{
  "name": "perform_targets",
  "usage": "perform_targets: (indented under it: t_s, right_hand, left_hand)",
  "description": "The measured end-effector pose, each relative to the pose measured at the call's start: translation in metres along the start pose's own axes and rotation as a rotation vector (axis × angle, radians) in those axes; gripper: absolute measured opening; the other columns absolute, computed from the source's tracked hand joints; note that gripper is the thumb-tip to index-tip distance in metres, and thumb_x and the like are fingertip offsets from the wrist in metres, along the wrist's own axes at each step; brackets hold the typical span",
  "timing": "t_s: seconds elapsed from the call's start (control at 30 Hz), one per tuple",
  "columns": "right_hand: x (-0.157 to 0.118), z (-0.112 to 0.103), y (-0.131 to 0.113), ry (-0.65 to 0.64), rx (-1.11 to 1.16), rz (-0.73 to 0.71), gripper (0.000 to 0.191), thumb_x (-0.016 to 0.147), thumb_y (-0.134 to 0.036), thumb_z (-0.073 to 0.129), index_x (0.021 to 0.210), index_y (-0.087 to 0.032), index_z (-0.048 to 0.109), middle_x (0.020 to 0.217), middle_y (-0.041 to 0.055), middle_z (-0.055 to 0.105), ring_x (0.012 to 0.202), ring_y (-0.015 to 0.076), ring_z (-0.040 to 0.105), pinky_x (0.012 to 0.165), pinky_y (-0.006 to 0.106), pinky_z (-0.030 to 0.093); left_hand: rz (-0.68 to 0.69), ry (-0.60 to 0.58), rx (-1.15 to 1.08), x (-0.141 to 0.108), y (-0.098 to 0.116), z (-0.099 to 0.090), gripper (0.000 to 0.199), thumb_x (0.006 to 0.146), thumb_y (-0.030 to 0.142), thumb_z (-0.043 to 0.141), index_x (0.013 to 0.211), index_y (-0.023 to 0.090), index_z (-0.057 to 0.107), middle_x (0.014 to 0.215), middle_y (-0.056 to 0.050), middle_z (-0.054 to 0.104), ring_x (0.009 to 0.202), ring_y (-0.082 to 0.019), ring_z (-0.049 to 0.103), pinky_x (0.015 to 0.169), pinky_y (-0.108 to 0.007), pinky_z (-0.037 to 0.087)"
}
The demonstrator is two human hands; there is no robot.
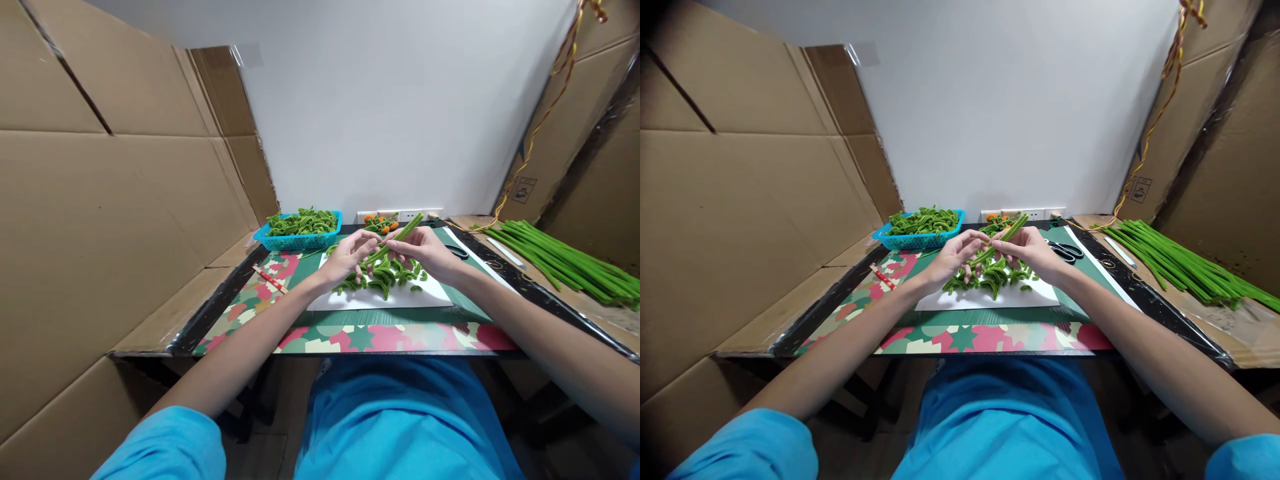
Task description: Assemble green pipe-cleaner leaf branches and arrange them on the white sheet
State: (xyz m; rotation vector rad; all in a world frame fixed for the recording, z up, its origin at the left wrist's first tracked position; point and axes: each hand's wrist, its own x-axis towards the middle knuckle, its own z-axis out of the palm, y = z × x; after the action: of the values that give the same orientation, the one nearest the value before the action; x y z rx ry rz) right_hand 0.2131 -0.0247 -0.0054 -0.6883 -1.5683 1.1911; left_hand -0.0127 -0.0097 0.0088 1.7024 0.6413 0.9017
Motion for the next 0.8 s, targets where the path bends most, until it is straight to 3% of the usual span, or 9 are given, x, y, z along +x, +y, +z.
perform_targets:
  t_s: [0.1,0.23,0.47,0.63,0.8]
  right_hand:
    - [-0.001,0.003,0.000,0.001,0.027,-0.012,0.047,0.079,-0.056,0.092,0.101,-0.017,0.080,0.074,0.0028,0.074,0.051,0.0106,0.053,0.043,0.024,0.039]
    - [-0.001,0.003,-0.001,0.074,0.067,-0.061,0.042,0.080,-0.053,0.092,0.100,-0.018,0.081,0.077,0.0029,0.075,0.050,0.0107,0.054,0.042,0.025,0.043]
    - [-0.001,-0.001,-0.001,0.208,0.033,-0.106,0.040,0.075,-0.050,0.096,0.095,-0.018,0.082,0.080,0.0066,0.079,0.050,0.0129,0.059,0.039,0.026,0.048]
    - [-0.004,0.001,0.000,0.179,-0.072,-0.146,0.037,0.078,-0.049,0.094,0.097,-0.019,0.084,0.080,0.0066,0.079,0.051,0.0154,0.065,0.041,0.028,0.053]
    - [-0.006,0.005,0.002,0.100,-0.208,-0.190,0.034,0.083,-0.049,0.090,0.099,-0.020,0.084,0.085,0.0065,0.080,0.054,0.0158,0.067,0.046,0.029,0.056]
  left_hand:
    - [-0.048,-0.039,-0.015,-0.002,-0.002,0.005,0.064,0.080,0.063,0.090,0.116,0.017,0.063,0.078,-0.001,0.071,0.047,-0.013,0.065,0.035,-0.019,0.042]
    - [-0.035,0.031,-0.061,-0.002,-0.001,0.003,0.058,0.081,0.059,0.091,0.112,0.017,0.064,0.072,0.004,0.068,0.039,-0.008,0.055,0.033,-0.018,0.037]
    - [-0.010,0.113,-0.092,0.001,0.000,-0.010,0.054,0.086,0.058,0.086,0.112,0.014,0.070,0.101,-0.011,0.081,0.048,-0.011,0.068,0.032,-0.019,0.041]
    - [-0.106,0.055,-0.163,0.002,0.001,-0.011,0.049,0.098,0.057,0.073,0.119,0.013,0.073,0.109,-0.016,0.081,0.050,-0.012,0.069,0.033,-0.020,0.044]
    - [-0.133,0.027,-0.191,0.000,-0.003,-0.006,0.050,0.093,0.056,0.081,0.118,0.013,0.074,0.114,-0.017,0.081,0.054,-0.012,0.070,0.035,-0.018,0.044]
